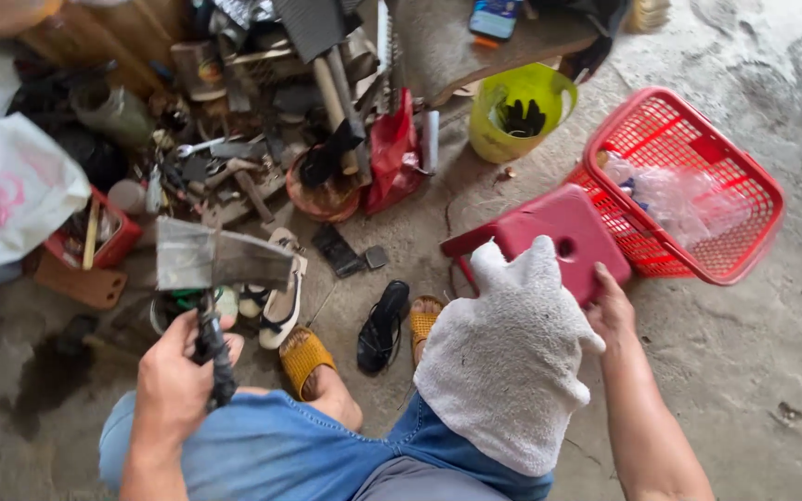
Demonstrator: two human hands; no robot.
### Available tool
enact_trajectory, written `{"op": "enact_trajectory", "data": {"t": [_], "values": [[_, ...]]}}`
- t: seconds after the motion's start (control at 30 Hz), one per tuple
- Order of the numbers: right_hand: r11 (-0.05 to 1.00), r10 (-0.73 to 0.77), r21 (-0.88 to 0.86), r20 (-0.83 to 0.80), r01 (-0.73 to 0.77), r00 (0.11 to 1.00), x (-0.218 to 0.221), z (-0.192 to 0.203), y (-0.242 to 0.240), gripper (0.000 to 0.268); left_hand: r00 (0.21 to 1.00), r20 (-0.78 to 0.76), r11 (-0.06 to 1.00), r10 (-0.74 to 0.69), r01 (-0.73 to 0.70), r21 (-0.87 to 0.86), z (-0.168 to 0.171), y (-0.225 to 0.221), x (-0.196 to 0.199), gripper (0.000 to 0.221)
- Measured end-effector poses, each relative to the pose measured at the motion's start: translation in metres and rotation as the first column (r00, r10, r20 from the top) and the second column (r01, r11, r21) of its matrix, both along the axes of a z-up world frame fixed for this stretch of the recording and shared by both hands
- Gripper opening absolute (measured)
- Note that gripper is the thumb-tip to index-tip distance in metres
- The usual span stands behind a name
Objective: Cutting a piece of thick black material using large metal shears for shoe repair
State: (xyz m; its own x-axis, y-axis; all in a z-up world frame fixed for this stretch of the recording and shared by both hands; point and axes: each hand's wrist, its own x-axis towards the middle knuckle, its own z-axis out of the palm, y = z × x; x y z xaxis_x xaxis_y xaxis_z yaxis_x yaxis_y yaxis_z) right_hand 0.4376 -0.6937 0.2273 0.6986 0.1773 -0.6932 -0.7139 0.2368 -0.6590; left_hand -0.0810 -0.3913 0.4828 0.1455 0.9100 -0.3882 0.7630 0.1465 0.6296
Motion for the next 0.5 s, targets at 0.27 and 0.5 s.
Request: {"op": "enact_trajectory", "data": {"t": [0.27,0.5], "values": [[0.992,-0.121,-0.034,0.094,0.125,0.988,0.031,-0.059,-0.137,0.058,0.964,0.261,0.999,-0.049,0.046,0.018,-0.006,-0.006,0.004,0.051],[0.797,0.317,-0.597,0.282,-0.093,0.906,-0.053,0.019,-0.191,0.086,0.916,0.388,0.994,-0.099,0.077,0.072,0.022,-0.031,0.02,0.04]]}}
